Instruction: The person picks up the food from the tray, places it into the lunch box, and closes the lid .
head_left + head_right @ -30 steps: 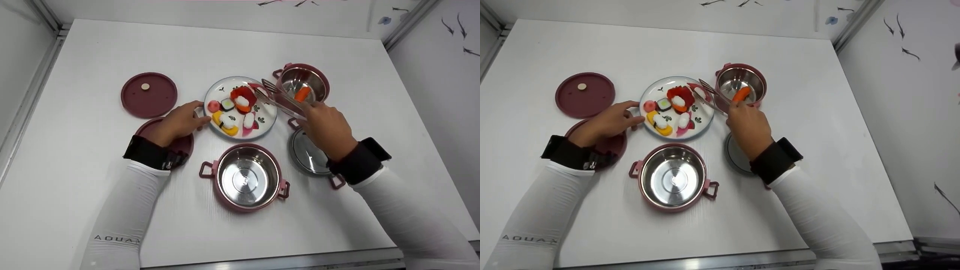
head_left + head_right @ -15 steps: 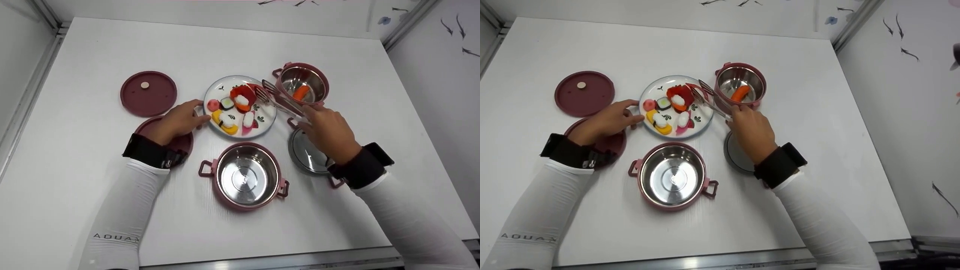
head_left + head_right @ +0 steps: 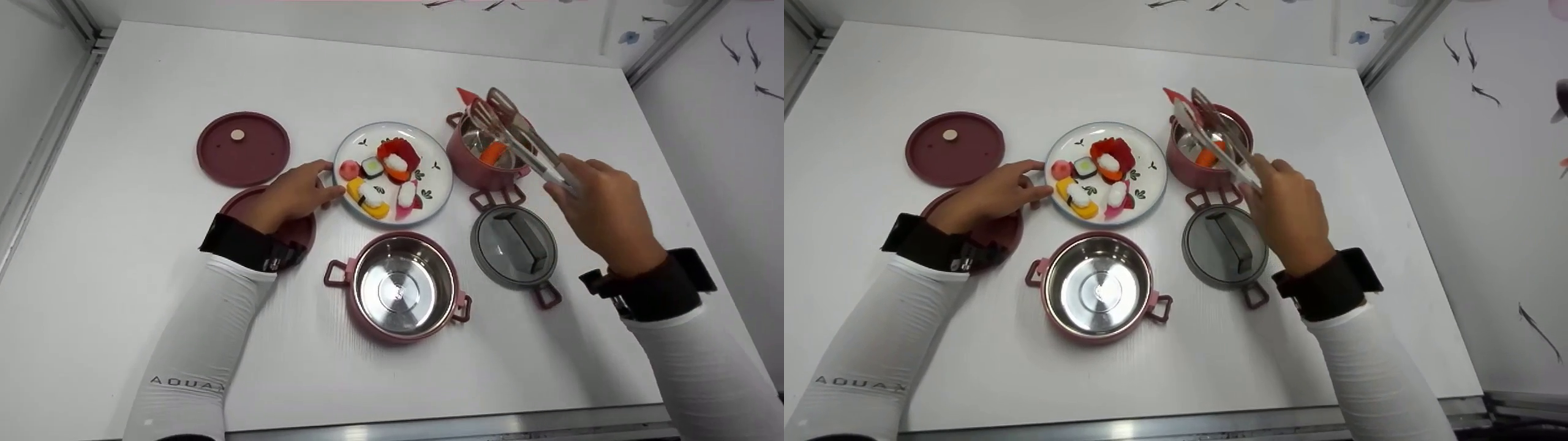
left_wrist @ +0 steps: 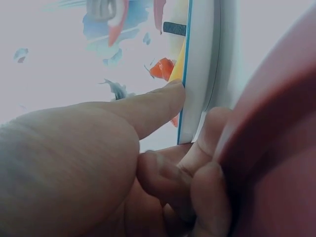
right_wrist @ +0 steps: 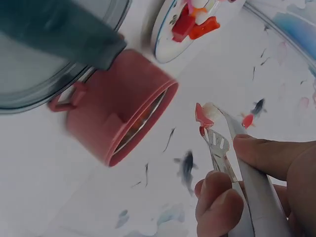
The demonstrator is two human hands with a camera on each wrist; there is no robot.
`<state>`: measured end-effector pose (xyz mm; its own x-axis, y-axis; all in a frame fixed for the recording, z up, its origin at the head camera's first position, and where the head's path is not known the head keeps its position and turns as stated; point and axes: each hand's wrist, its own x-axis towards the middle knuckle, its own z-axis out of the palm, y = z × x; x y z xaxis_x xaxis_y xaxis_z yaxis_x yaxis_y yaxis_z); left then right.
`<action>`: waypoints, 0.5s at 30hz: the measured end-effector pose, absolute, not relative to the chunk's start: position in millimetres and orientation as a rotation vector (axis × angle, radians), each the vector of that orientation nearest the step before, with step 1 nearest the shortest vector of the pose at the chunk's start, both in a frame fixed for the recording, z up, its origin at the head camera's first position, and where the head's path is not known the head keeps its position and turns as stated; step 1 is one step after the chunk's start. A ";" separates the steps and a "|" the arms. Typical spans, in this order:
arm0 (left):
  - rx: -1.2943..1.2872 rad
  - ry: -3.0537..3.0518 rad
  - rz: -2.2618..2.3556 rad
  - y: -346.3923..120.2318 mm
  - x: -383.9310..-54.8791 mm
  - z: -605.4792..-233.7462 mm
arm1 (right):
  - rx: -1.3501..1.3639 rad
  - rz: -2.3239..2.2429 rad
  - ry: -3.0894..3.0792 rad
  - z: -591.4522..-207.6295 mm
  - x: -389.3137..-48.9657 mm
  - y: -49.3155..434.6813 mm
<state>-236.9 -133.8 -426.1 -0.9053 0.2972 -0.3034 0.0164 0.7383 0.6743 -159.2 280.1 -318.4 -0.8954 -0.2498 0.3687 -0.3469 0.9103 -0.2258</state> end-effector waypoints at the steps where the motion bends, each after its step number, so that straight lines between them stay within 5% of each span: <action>1: 0.239 2.546 0.978 -134.3 -237.2 -426.1 | 0.421 0.401 -2.744 -320.3 -160.2 286.8; 15: 0.229 2.542 0.995 -135.2 -235.2 -426.2 | 0.406 0.369 -2.872 -341.8 -177.7 306.2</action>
